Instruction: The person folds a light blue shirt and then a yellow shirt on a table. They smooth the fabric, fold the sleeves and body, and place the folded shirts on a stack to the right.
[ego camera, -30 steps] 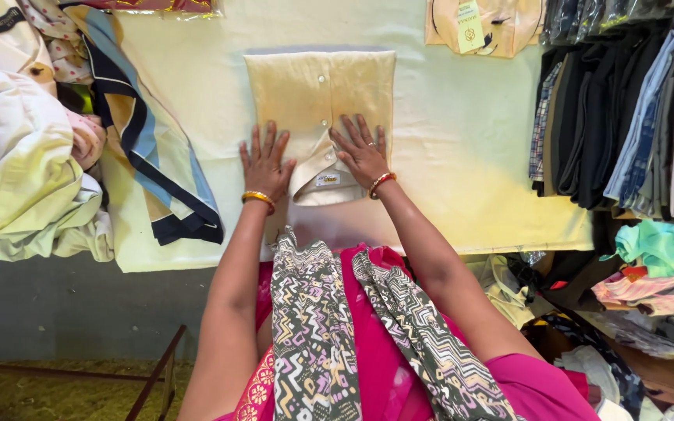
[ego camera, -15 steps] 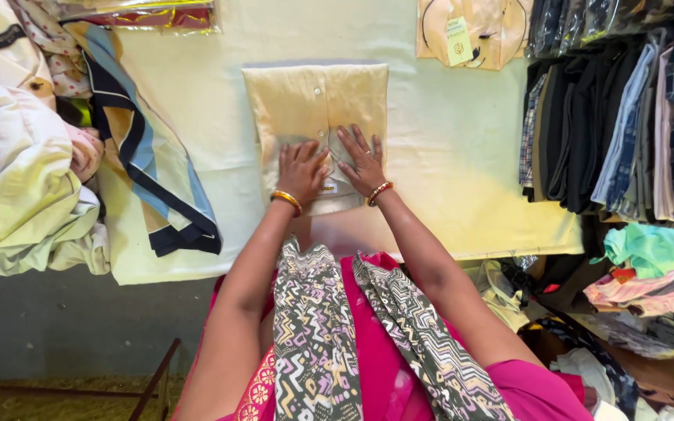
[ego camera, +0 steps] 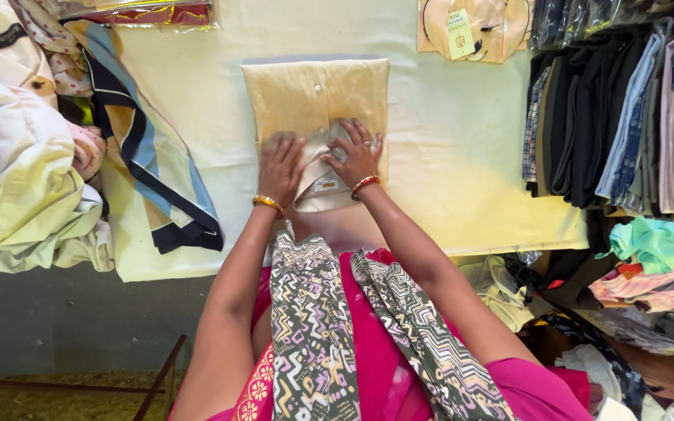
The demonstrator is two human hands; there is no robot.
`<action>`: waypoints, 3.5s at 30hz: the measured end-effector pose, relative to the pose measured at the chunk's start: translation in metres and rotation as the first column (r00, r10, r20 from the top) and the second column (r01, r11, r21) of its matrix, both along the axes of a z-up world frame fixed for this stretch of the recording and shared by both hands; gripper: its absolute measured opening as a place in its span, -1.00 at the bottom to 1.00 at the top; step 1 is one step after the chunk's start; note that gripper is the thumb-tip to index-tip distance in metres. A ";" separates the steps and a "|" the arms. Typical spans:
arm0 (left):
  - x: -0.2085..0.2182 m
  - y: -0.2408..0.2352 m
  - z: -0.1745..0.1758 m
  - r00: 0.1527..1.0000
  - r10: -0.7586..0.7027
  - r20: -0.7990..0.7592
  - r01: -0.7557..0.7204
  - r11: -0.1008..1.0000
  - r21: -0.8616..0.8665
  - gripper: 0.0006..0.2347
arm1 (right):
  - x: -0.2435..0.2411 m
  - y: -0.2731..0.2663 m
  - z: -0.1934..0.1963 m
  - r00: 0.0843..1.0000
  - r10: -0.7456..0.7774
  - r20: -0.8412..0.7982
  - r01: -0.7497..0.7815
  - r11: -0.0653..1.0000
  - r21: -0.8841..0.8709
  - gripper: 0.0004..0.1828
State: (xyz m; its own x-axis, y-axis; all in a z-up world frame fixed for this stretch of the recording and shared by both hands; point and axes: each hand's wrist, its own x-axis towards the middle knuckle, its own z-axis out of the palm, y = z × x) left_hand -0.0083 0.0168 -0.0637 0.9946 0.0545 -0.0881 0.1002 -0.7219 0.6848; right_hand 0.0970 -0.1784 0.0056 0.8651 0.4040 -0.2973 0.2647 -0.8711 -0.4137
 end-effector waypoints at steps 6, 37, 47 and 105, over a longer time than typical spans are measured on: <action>-0.022 0.026 0.021 0.970 0.232 -0.072 -0.198 0.927 0.319 -0.37 | -0.005 -0.004 -0.021 0.998 -0.010 0.059 0.014 0.998 -0.068 -0.30; 0.020 0.021 0.024 0.747 0.655 0.111 -0.646 0.756 -0.109 -0.80 | -0.003 -0.001 -0.027 0.973 0.213 0.088 -0.206 0.974 -0.091 -0.33; 0.038 0.022 0.019 0.665 0.747 -0.031 -0.745 0.658 -0.108 -0.82 | -0.002 0.000 -0.019 0.980 0.194 0.035 -0.190 0.978 -0.090 -0.33; 0.038 -0.010 0.105 0.991 0.135 0.017 -0.129 0.975 -0.180 -0.23 | 0.029 -0.001 0.013 0.943 -0.318 -0.097 0.312 0.947 -0.074 0.36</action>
